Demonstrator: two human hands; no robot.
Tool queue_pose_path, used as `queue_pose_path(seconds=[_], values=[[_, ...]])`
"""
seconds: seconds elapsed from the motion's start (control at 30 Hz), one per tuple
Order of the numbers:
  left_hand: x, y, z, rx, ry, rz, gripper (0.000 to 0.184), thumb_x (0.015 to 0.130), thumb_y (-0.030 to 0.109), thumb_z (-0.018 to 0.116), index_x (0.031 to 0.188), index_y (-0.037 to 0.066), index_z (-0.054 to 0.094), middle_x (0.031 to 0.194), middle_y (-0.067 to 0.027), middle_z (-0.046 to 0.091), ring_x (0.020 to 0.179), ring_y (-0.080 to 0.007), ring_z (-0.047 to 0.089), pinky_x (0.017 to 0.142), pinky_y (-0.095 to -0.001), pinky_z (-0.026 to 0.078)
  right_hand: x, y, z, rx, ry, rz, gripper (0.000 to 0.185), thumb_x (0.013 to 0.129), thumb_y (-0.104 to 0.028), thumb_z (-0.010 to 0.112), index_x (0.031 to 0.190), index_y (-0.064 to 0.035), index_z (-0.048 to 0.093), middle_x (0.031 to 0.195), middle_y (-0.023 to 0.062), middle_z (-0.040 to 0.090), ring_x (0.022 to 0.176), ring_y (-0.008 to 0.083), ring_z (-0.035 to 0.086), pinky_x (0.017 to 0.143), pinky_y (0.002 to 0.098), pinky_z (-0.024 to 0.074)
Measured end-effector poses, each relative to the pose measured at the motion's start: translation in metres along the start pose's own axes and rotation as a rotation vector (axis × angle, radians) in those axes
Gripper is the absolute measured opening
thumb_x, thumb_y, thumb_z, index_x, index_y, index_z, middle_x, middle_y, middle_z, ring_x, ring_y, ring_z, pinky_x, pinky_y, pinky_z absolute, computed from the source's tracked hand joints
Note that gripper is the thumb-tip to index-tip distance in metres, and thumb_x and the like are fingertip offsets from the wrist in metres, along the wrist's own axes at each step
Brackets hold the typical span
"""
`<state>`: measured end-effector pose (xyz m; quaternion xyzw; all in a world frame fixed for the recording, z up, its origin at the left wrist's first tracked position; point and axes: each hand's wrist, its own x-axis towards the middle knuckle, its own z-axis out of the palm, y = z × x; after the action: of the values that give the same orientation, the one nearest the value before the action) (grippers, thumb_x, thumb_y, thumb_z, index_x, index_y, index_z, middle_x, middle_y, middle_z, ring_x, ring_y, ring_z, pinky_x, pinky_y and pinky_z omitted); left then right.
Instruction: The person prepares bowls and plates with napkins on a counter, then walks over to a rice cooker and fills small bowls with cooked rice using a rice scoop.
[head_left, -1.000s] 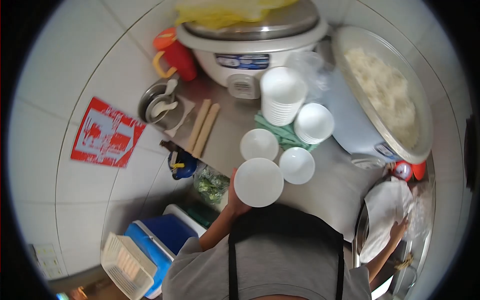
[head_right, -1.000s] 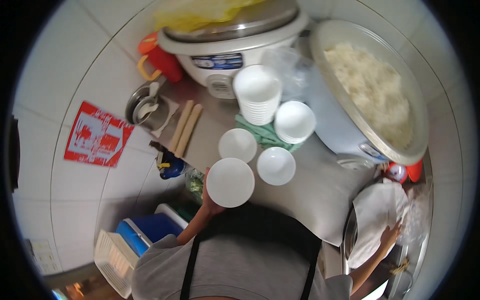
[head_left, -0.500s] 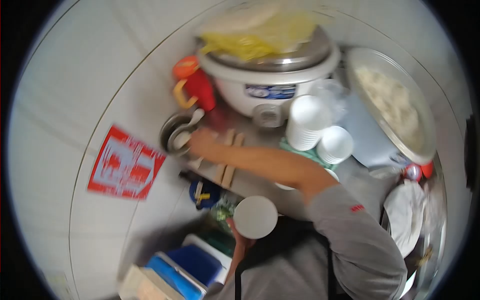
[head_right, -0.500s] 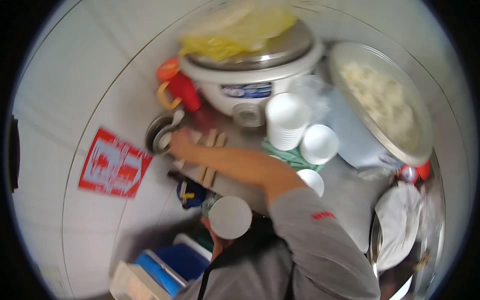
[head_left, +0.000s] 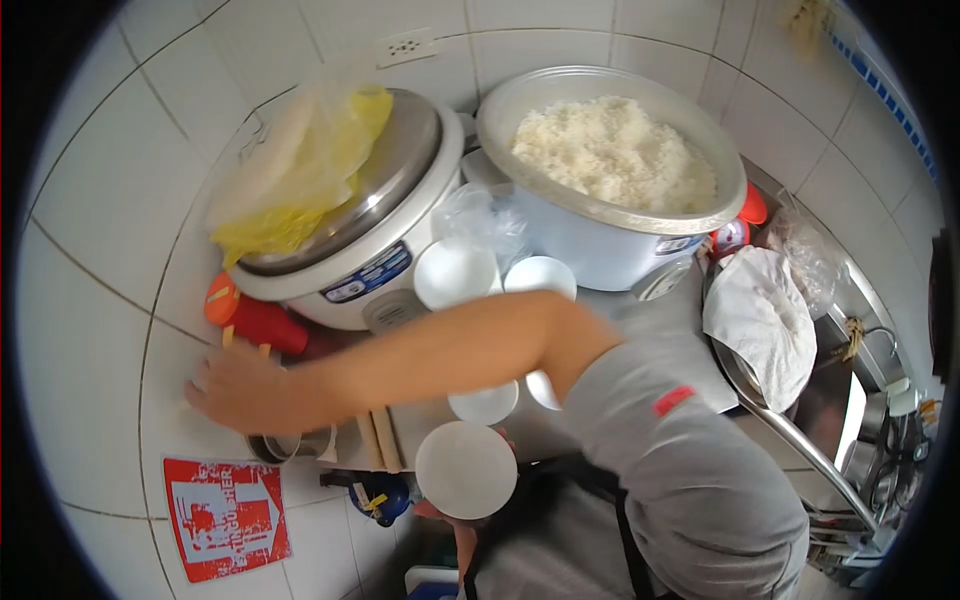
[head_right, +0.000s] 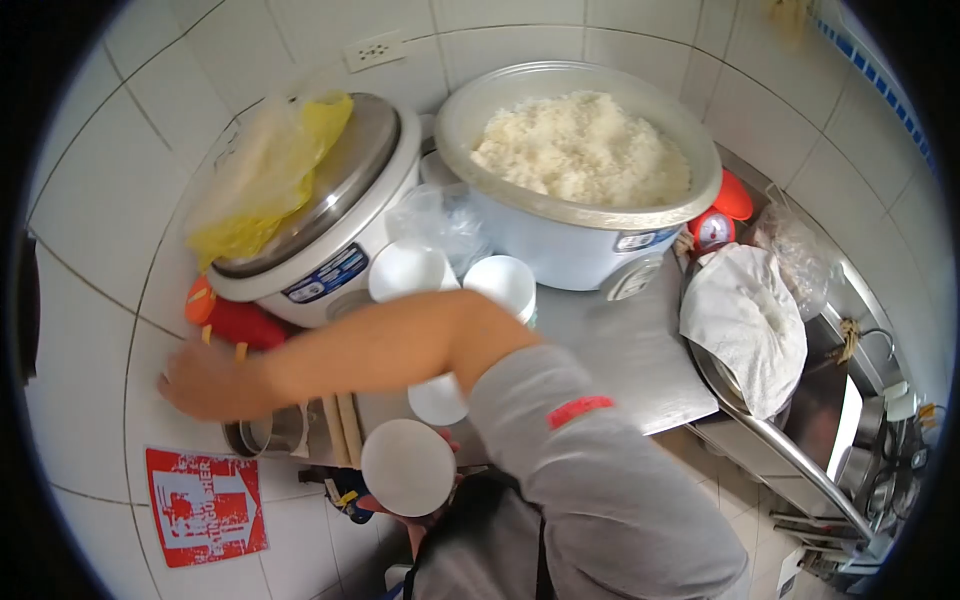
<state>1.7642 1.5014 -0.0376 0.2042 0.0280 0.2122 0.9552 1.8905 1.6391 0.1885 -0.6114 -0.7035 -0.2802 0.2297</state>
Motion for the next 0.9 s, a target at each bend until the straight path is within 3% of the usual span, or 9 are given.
queue_pose_path(seconds=[0.07, 0.2, 0.23, 0.3, 0.4, 0.47, 0.53, 0.8, 0.9], values=[[0.019, -0.004, 0.028, -0.084, -0.175, 0.062, 0.09, 0.074, 0.076, 0.027, 0.136, 0.01, 0.026, 0.136, -0.0133, 0.032, 0.122, -0.0348, 0.035, 0.1, -0.0494, 0.031, -0.017, 0.04, -0.101, -0.185, -0.158, 0.122, 0.022, 0.075, -0.018, 0.057, 0.092, -0.0035, 0.055, 0.08, 0.009, 0.057, 0.077, 0.0224, 0.059, 0.059, 0.0342, 0.0454], [0.071, -0.016, 0.097, -0.276, -0.541, 0.182, 0.087, 0.077, 0.074, 0.026, 0.136, 0.01, 0.024, 0.138, -0.0127, 0.029, 0.124, -0.0335, 0.032, 0.103, -0.0494, 0.027, -0.103, 0.151, -0.207, -0.526, 0.014, 0.419, 0.019, 0.073, -0.012, 0.056, 0.091, -0.0079, 0.056, 0.081, 0.008, 0.061, 0.08, 0.0236, 0.061, 0.07, 0.0367, 0.0474], [0.088, -0.02, 0.115, -0.304, -0.607, 0.211, 0.086, 0.078, 0.073, 0.026, 0.136, 0.01, 0.024, 0.139, -0.0126, 0.029, 0.125, -0.0332, 0.031, 0.104, -0.0494, 0.027, -0.134, 0.18, -0.236, -0.579, -0.11, 0.487, 0.021, 0.073, -0.01, 0.055, 0.094, -0.0081, 0.056, 0.082, 0.0086, 0.061, 0.081, 0.0241, 0.061, 0.075, 0.0372, 0.0456], [0.127, -0.034, 0.152, -0.239, -0.608, 0.292, 0.079, 0.079, 0.065, 0.029, 0.136, 0.01, 0.023, 0.137, -0.0125, 0.029, 0.124, -0.0317, 0.032, 0.104, -0.0473, 0.026, -0.202, 0.236, -0.269, -0.965, -0.314, 0.572, 0.024, 0.077, -0.008, 0.051, 0.1, -0.0088, 0.056, 0.083, 0.0062, 0.062, 0.084, 0.0223, 0.06, 0.081, 0.0375, 0.041], [0.208, -0.068, 0.205, 0.174, -0.29, 0.452, 0.065, 0.082, 0.042, 0.042, 0.135, 0.009, 0.023, 0.131, -0.0126, 0.031, 0.119, -0.0281, 0.035, 0.101, -0.0411, 0.028, -0.29, 0.323, -0.273, -0.964, -0.673, 0.806, 0.017, 0.079, -0.013, 0.055, 0.095, -0.0158, 0.06, 0.093, 0.0049, 0.063, 0.088, 0.0183, 0.059, 0.09, 0.0368, 0.0335], [0.261, -0.092, 0.235, 0.486, -0.132, 0.51, 0.059, 0.084, 0.027, 0.05, 0.134, 0.008, 0.023, 0.127, -0.0127, 0.033, 0.116, -0.0258, 0.036, 0.1, -0.037, 0.03, -0.339, 0.37, -0.252, -0.858, -0.704, 0.76, 0.024, 0.081, -0.012, 0.052, 0.101, -0.0215, 0.06, 0.094, 0.0023, 0.063, 0.087, 0.0182, 0.058, 0.09, 0.0355, 0.0326], [0.283, -0.109, 0.261, 0.741, -0.132, 0.537, 0.072, 0.079, 0.028, 0.06, 0.134, 0.007, 0.018, 0.13, -0.0162, 0.029, 0.117, -0.0276, 0.036, 0.098, -0.0378, 0.03, -0.379, 0.404, -0.213, -0.797, -0.75, 0.608, 0.033, 0.085, -0.016, 0.047, 0.113, -0.0308, 0.058, 0.089, -0.0019, 0.063, 0.086, 0.0172, 0.059, 0.089, 0.0328, 0.0303], [0.295, -0.128, 0.267, 0.862, -0.077, 0.55, 0.076, 0.078, 0.027, 0.064, 0.133, 0.003, 0.018, 0.129, -0.0181, 0.029, 0.117, -0.0274, 0.035, 0.098, -0.037, 0.03, -0.398, 0.357, -0.211, -0.086, -0.693, 0.59, 0.027, 0.09, -0.026, 0.046, 0.114, -0.0278, 0.059, 0.074, 0.0014, 0.064, 0.07, 0.0168, 0.055, 0.079, 0.0348, 0.0276], [0.294, -0.129, 0.267, 1.01, -0.101, 0.624, 0.076, 0.077, 0.026, 0.065, 0.133, 0.003, 0.019, 0.128, -0.0182, 0.03, 0.116, -0.0268, 0.036, 0.097, -0.0366, 0.031, -0.394, 0.341, -0.221, 0.086, -0.792, 0.655, 0.021, 0.085, -0.023, 0.05, 0.1, -0.0208, 0.063, 0.074, 0.0016, 0.063, 0.071, 0.0188, 0.056, 0.081, 0.0371, 0.0298]])
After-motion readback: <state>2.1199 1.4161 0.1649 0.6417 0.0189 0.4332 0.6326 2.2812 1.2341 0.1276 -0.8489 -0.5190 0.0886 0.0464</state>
